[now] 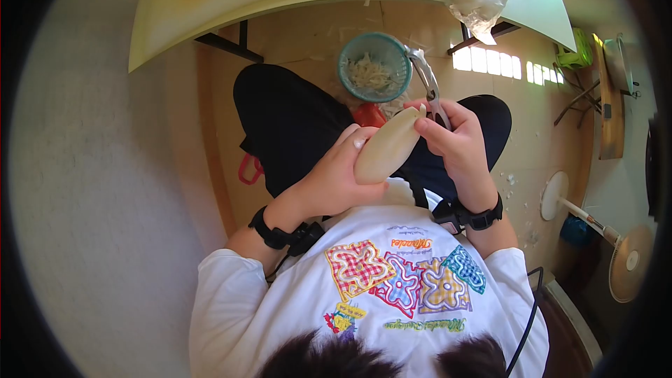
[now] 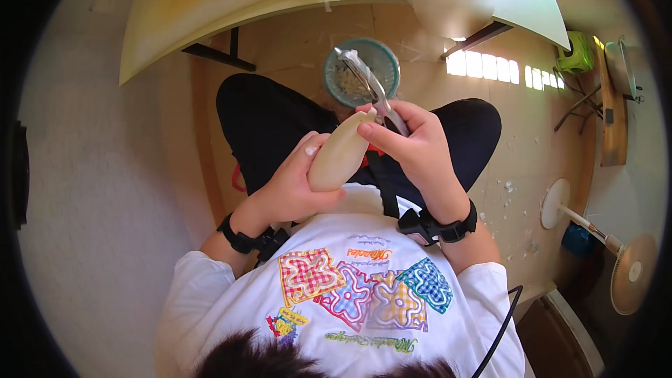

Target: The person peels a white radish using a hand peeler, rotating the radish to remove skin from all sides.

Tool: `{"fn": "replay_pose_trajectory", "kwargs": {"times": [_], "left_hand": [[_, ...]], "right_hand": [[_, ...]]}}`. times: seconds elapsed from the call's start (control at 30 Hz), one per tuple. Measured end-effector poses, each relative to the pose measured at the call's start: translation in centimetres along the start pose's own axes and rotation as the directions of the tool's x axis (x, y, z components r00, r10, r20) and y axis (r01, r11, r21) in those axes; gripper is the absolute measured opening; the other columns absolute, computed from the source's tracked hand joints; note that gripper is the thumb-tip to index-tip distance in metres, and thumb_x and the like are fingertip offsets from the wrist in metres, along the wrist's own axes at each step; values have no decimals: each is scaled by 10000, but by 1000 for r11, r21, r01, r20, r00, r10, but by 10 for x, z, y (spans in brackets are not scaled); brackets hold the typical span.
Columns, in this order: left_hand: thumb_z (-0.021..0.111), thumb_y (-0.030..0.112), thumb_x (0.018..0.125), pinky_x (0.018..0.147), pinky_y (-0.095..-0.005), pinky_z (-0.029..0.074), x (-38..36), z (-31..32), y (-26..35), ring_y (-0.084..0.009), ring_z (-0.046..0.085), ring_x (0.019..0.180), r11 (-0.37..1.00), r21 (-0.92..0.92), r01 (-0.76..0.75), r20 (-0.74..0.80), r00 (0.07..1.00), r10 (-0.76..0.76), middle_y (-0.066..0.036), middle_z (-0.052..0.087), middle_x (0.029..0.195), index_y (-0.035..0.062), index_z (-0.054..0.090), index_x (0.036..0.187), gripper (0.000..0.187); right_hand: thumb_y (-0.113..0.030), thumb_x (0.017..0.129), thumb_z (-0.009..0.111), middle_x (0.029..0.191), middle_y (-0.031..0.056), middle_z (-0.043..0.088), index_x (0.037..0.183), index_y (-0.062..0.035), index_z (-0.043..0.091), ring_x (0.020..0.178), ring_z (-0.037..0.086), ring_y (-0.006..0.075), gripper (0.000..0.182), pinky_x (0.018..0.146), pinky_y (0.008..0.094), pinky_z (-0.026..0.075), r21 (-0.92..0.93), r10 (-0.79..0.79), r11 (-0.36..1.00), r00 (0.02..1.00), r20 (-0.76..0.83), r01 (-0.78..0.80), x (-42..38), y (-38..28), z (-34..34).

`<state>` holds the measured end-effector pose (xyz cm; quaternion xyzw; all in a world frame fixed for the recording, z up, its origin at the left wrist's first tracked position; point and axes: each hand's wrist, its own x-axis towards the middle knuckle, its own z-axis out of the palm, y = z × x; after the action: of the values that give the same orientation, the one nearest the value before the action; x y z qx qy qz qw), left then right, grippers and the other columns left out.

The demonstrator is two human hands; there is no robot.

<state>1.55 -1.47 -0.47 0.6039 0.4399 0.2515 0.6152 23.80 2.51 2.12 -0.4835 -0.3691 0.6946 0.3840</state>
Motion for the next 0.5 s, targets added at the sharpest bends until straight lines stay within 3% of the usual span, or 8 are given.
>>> {"fn": "replay_pose_trajectory", "kwargs": {"times": [0.03,0.1,0.13,0.2,0.3,0.37,0.47,0.5], "left_hand": [[750,140,731,925,-339,439,-1,0,2,-242,520,1043,1000,4,16,7,1000,-16,-124,466,1132,32,453,1311,661],[752,142,730,921,-339,439,-3,-3,2,-243,520,1039,999,11,33,6,999,-34,-124,466,1129,32,452,1313,665],[753,143,729,918,-340,439,-4,-3,0,-242,520,1038,1000,17,17,5,1000,-17,-123,466,1129,32,452,1314,667],[755,143,728,916,-340,439,-3,-3,-3,-242,519,1037,1000,23,-3,7,1000,2,-123,466,1128,31,452,1314,669],[760,142,723,917,-341,439,-4,0,-5,-240,519,1033,1000,20,-23,-2,1000,23,-122,469,1124,31,456,1315,674],[765,135,718,916,-339,439,-5,0,-8,-235,519,1031,998,5,-59,-8,998,59,-118,472,1120,31,460,1317,680],[770,125,712,915,-338,440,-6,0,-9,-228,520,1031,997,-43,-61,-12,998,61,-110,476,1120,30,462,1319,687],[770,125,712,915,-338,440,-6,0,-10,-228,520,1031,997,-41,-63,-12,998,62,-110,476,1120,30,462,1319,687]], "right_hand": [[-77,846,761,831,1,656,1088,28,684,713,587,34,275,637,176,459,56,46,997,999,9,-46,1,-1,3],[-86,881,725,730,-33,589,1045,14,681,566,464,5,197,494,184,322,169,73,983,997,25,-76,5,3,2],[-86,881,725,730,-33,589,1045,14,681,566,464,5,197,494,184,322,169,71,983,997,29,-75,7,5,1],[-87,905,691,653,-63,504,990,-1,668,494,333,-1,123,454,213,192,164,-73,982,987,-142,96,10,7,-3],[-65,909,674,636,-66,488,941,-14,649,487,336,2,65,448,213,205,190,-160,961,963,-216,202,13,-5,-11],[-59,898,690,637,-81,477,1012,-10,664,494,322,-3,126,458,209,204,134,-186,966,951,-246,223,14,-12,-19],[-91,875,742,670,-106,471,1181,-6,650,577,365,-21,331,513,177,233,-307,-282,931,923,-261,197,14,-24,-24],[-91,875,742,670,-106,471,1181,-6,650,577,365,-21,331,513,177,233,-307,-284,931,923,-261,199,12,-24,-22]]}}
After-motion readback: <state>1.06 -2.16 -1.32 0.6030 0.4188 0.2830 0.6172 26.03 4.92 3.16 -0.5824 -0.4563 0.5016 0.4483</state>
